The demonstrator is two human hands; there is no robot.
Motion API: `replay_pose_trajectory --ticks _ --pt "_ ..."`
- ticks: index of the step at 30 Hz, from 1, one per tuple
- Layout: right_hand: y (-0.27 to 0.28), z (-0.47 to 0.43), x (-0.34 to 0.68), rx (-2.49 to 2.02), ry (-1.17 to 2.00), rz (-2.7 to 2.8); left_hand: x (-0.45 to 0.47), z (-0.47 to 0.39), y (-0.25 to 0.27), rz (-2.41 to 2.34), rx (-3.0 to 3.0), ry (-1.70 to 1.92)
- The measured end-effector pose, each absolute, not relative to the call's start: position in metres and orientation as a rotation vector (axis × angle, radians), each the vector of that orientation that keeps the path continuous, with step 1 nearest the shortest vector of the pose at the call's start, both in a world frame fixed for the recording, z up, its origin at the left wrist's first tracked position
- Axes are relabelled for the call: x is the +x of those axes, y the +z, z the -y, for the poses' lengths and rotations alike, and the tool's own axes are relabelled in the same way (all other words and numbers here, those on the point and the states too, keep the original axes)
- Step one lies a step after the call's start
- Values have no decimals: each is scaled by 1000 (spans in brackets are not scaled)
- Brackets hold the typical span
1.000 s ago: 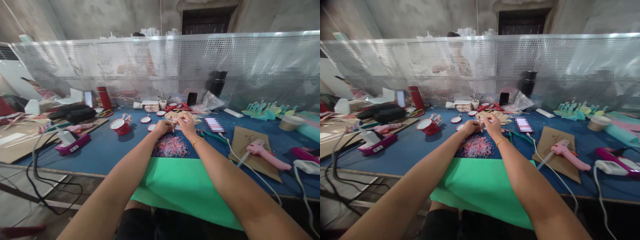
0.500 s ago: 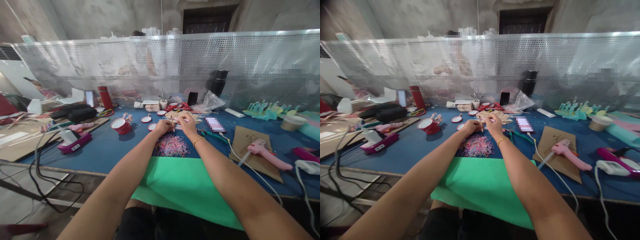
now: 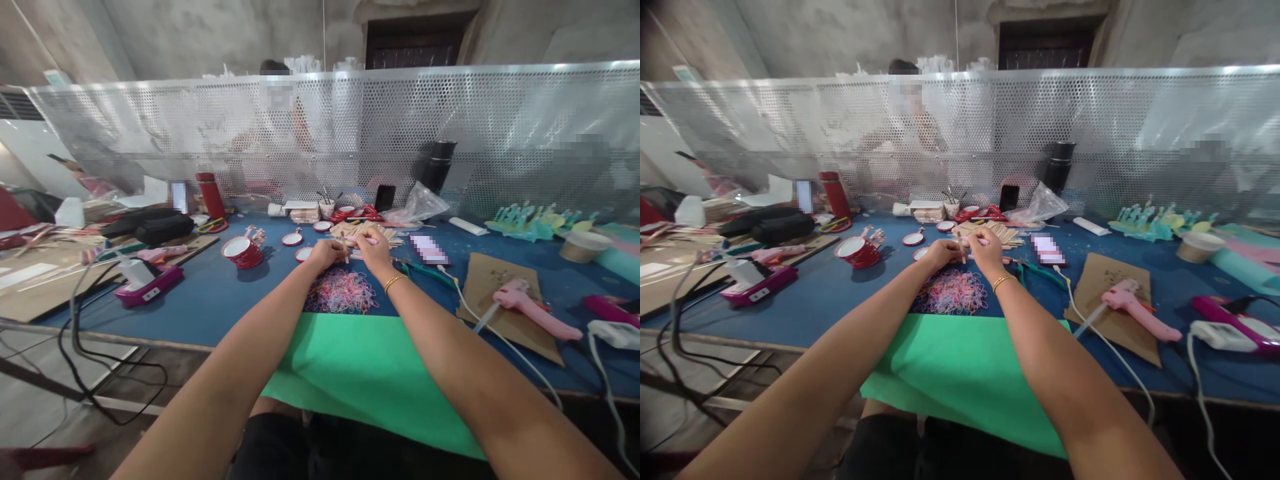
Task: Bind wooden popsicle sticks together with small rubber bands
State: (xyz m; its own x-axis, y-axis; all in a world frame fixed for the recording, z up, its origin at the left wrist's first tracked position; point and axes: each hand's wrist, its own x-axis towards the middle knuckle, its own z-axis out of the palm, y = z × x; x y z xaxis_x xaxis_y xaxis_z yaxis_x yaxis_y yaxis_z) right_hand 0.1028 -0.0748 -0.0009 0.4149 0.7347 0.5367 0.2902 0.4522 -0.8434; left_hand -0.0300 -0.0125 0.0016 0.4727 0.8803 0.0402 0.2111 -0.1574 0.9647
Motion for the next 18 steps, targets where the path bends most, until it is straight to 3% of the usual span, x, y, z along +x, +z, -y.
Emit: replay_pose_trajectory --ticks 18 --pt "-3 74 104 -1141 330 1145 -30 8 -2 -981 1699 795"
